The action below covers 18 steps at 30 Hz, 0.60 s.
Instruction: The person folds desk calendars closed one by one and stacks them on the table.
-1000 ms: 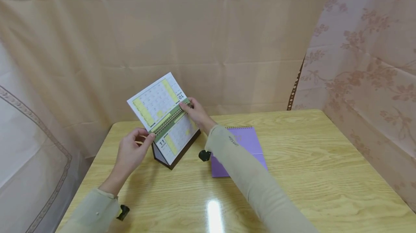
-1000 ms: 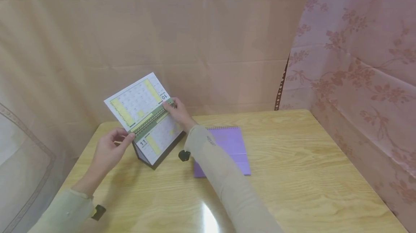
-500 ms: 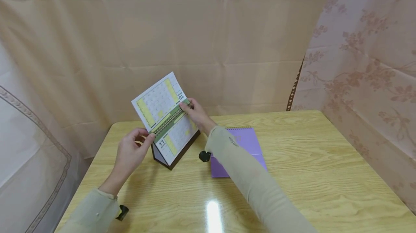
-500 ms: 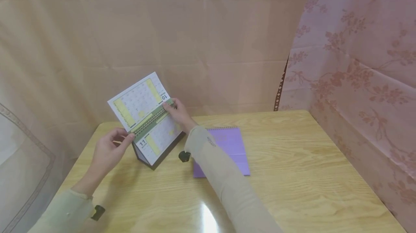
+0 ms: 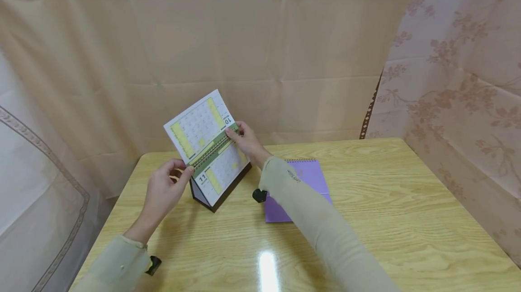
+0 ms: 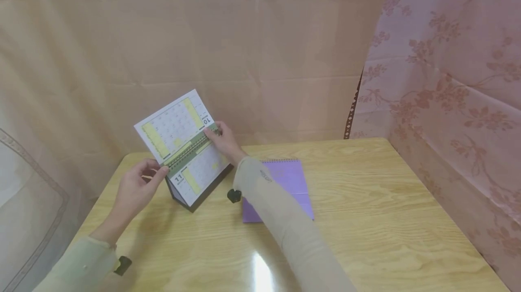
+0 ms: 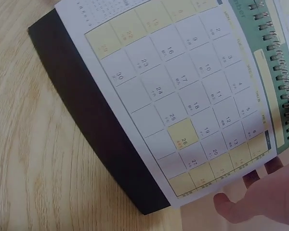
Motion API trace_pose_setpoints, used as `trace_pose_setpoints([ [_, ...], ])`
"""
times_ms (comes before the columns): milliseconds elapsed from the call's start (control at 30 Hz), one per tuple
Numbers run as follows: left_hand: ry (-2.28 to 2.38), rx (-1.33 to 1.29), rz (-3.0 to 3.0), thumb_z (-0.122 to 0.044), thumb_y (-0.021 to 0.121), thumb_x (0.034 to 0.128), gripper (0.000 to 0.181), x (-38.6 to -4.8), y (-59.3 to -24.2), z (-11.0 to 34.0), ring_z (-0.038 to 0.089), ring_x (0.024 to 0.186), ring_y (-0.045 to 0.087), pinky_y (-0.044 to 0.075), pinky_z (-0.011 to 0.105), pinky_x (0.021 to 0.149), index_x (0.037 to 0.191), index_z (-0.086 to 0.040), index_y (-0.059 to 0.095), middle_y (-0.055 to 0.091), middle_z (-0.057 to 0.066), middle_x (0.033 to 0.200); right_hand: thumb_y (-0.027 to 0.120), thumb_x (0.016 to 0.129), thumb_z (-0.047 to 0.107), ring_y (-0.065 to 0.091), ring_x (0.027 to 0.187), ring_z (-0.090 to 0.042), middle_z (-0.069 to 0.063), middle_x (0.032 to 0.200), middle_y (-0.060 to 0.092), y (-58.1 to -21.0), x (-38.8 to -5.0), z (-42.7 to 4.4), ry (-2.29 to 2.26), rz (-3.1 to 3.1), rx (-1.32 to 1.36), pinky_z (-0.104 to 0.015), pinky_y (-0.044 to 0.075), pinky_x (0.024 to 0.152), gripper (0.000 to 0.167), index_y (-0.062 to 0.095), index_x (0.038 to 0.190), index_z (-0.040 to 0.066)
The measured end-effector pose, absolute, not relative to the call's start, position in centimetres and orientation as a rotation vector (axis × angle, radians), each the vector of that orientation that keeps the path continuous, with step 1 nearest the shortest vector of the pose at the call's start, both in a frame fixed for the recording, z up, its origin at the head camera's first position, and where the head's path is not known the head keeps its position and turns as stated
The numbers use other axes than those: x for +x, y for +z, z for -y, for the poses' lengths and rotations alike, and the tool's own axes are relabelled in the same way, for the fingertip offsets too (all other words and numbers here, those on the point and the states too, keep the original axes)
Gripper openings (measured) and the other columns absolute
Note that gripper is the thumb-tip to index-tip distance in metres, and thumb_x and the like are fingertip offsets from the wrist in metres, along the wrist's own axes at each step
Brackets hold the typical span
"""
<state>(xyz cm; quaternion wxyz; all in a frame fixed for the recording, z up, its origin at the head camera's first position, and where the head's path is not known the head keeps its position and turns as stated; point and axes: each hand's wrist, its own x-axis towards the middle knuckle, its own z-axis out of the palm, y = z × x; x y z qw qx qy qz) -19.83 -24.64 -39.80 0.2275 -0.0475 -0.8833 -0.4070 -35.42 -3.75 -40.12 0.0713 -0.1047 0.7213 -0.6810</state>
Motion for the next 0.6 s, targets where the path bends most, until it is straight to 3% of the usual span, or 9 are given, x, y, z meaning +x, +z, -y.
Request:
trace_pose_setpoints([
  [400, -1.115, -0.151, 2.417, -0.016, 0.07, 0.097, 0.016, -19.84, -39.93, 24.81, 0.022, 0.078, 0.063, 0.047, 0.022, 0.06, 0.102, 0.0, 0.068, 0.071, 0.012, 0.095, 0.067, 0.1, 0.026, 0.058, 0.099, -0.02, -0.008, 0.121, 0.06, -39.79, -35.2, 4.1, -2.043, -2.294, -0.342, -0.032, 0.05, 0.086, 0.039, 0.055, 0.135, 0.014],
  [600, -1.111, -0.14, 2.408, -0.015, 0.07, 0.0966, 0.017, -19.72, -39.92, 24.71, 0.022, 0.078, 0.063, 0.047, 0.02, 0.061, 0.103, 0.001, 0.069, 0.07, 0.013, 0.095, 0.067, 0.1, 0.017, 0.056, 0.109, -0.027, -0.015, 0.13, 0.057, -39.29, -35.03, 3.83, -1.991, -2.402, -0.405, -0.033, 0.05, 0.087, 0.043, 0.052, 0.139, 0.008],
])
